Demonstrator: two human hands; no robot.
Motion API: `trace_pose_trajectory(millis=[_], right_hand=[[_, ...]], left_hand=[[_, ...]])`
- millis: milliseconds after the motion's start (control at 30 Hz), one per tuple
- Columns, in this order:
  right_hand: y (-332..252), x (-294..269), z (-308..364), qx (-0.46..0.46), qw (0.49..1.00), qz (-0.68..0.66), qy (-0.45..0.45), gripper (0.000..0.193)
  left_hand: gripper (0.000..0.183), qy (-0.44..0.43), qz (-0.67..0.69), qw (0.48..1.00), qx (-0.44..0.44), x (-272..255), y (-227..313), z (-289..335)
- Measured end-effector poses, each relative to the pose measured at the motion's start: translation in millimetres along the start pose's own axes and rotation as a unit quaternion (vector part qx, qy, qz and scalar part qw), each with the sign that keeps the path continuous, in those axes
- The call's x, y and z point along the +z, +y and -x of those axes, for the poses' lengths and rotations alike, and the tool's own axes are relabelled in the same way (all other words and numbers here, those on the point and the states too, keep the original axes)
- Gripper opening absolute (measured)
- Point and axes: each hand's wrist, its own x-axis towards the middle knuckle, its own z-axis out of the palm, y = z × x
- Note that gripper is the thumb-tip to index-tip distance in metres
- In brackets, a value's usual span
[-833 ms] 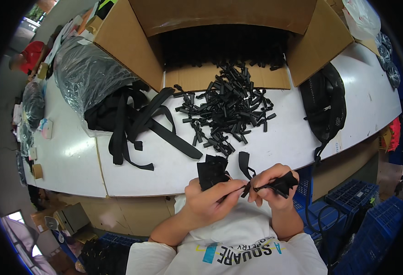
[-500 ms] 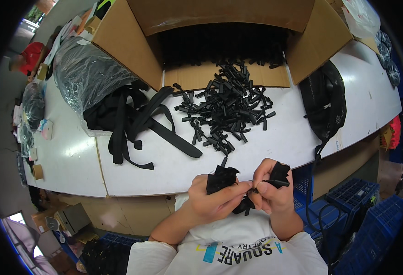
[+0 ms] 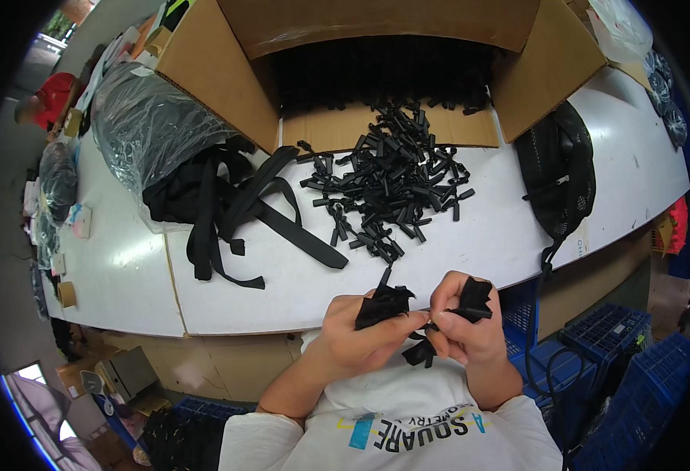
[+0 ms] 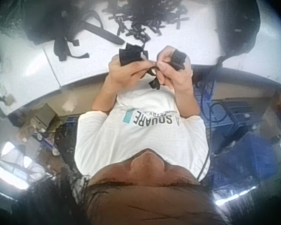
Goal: The person repeatedly picks up black plastic clips and black fabric straps from a table. They insert the clips into the ends of the straps by hand, one at a time, and place the assembled units into a cardboard box. The process is repetitive and involves handling small components in a factory setting.
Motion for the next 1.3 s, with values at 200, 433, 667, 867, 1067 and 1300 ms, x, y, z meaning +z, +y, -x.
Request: trace_pose_trajectory(millis=[200,433,667,867,1067,1300], right_hand=[[1,1,0,0.008,1.0,0.005,0.004,0.008],[1,1,1,0.012,1.0,0.01,0.0,0.008],[-3,2,2,0.018,0.999,0.033,-0.004,0.008],[-2,-1,2,0.019,0.999,0.028,-0.031,0.008],[-3,3,5,0.045,0.998,0.052,0.002,0.009],[5,5,5,0.008,0.997,0.071,0.024,0.009]], left_hand=[[0.035,-0.024,-0.004,0.999,0.037,-3,-6,1],[0.032,-0.041,0.006,0.997,0.068,-5,-10,4],[0.035,-0.008,-0.016,1.0,0.015,-3,-2,2],[0.034,-0.018,-0.002,1.0,0.017,-2,-3,4],[0.029,-0.052,-0.041,0.997,0.045,-12,-3,2],[0.026,-0.056,-0.009,0.997,0.058,-16,-3,3]])
